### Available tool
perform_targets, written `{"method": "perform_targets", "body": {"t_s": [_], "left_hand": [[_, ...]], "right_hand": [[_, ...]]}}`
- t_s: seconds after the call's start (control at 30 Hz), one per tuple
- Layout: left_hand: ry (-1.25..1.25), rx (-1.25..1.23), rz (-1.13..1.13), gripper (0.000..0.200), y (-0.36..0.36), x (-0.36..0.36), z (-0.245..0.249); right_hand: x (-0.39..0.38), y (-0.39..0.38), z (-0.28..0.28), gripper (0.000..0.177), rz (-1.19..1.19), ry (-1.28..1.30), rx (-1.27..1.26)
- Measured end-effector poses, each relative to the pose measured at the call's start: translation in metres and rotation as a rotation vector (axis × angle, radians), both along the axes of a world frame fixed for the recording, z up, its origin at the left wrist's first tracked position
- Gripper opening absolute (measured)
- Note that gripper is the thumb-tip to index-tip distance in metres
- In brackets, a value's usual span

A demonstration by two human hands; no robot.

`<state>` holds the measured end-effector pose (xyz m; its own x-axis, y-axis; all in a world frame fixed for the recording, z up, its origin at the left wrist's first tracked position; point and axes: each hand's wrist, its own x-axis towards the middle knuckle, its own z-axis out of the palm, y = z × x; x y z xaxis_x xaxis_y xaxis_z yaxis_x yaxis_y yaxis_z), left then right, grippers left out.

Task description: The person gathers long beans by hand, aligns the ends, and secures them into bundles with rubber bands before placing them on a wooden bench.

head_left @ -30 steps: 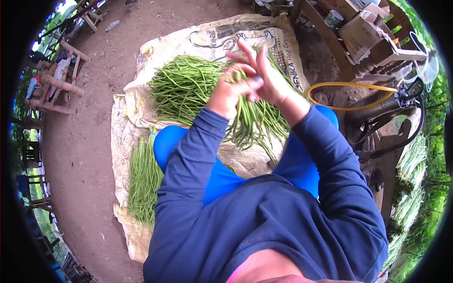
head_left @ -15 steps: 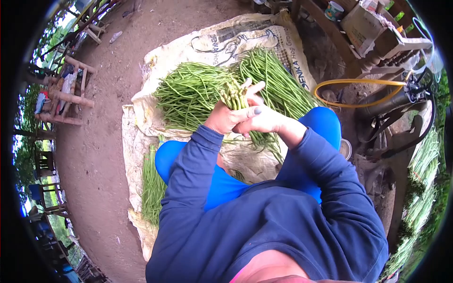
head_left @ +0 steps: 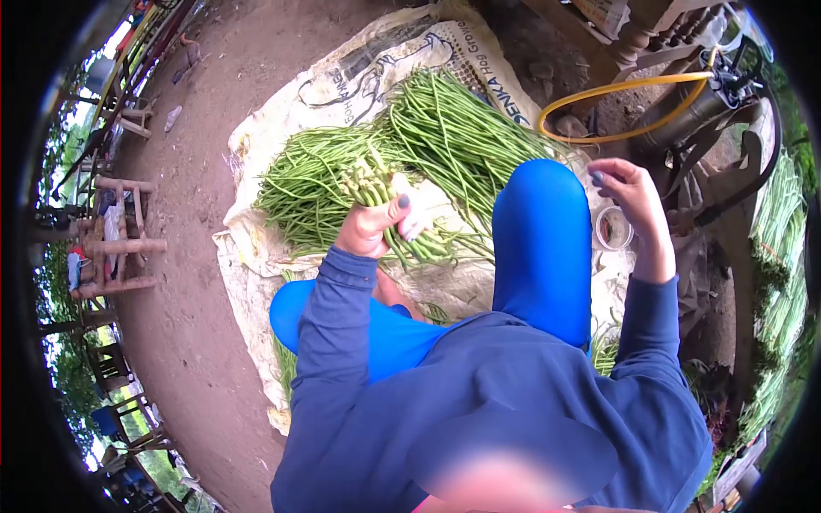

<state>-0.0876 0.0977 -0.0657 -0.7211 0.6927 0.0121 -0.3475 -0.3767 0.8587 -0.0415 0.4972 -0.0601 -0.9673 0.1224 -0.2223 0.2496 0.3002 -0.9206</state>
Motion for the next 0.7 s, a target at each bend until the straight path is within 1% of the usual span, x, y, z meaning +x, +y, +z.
{"method": "perform_targets", "body": {"t_s": [0.03,0.07,0.1,0.13,0.17,0.2,0.23,0.27,0.3,0.33,0.4,0.43,0.47,0.53,0.6,0.67,0.7], "left_hand": [[-0.093,-0.032,-0.024,0.022,0.002,0.003,-0.001],[-0.205,0.07,-0.096,0.022,0.004,0.001,-0.007],[-0.211,0.099,-0.154,0.02,0.01,0.002,-0.004],[-0.216,0.127,-0.213,0.018,0.019,0.003,0.0],[-0.208,0.076,-0.191,0.017,0.025,0.005,0.002],[-0.22,0.033,-0.254,0.02,0.026,0.001,0.006],[-0.219,0.009,-0.246,0.023,0.029,0.002,0.009],[-0.218,-0.015,-0.24,0.027,0.032,0.004,0.01],[-0.189,0.007,-0.269,0.033,0.032,0.003,0.009],[-0.191,-0.004,-0.28,0.033,0.033,0.002,0.008],[-0.202,0.087,-0.23,0.032,0.035,0.001,0.004],[-0.201,0.113,-0.197,0.033,0.036,0.001,0.005],[-0.204,0.114,-0.195,0.033,0.036,0.001,0.004],[-0.21,0.054,-0.173,0.032,0.035,0.0,0.003],[-0.214,0.072,-0.167,0.031,0.038,0.0,0.002],[-0.281,0.018,-0.107,0.026,0.038,0.001,0.001],[-0.263,0.003,-0.091,0.023,0.039,0.001,0.002]], "right_hand": [[-0.002,-0.01,0.012,0.023,0.065,0.069,-0.07],[-0.006,-0.025,0.025,0.023,0.125,0.137,-0.146],[-0.013,-0.045,0.035,0.024,0.183,0.198,-0.208],[-0.023,-0.066,0.043,0.026,0.274,0.245,-0.168],[-0.034,-0.09,0.053,0.03,0.349,0.308,-0.107],[-0.045,-0.11,0.056,0.033,0.439,0.24,-0.185],[-0.056,-0.128,0.058,0.034,0.532,0.151,-0.249],[-0.065,-0.144,0.051,0.034,0.59,0.133,-0.314],[-0.072,-0.154,0.046,0.03,0.642,0.058,-0.399],[-0.078,-0.157,0.037,0.03,0.631,0.063,-0.408],[-0.085,-0.161,0.026,0.024,0.641,0.015,-0.666],[-0.083,-0.159,0.025,0.021,0.58,-0.012,-0.784],[-0.079,-0.158,0.024,0.021,0.58,-0.015,-0.784],[-0.073,-0.157,0.025,0.023,0.513,0.075,-0.843],[-0.07,-0.16,0.027,0.025,0.494,0.092,-0.814],[-0.067,-0.165,0.026,0.023,0.51,0.199,-0.677],[-0.065,-0.166,0.026,0.022,0.518,0.239,-0.613]]}}
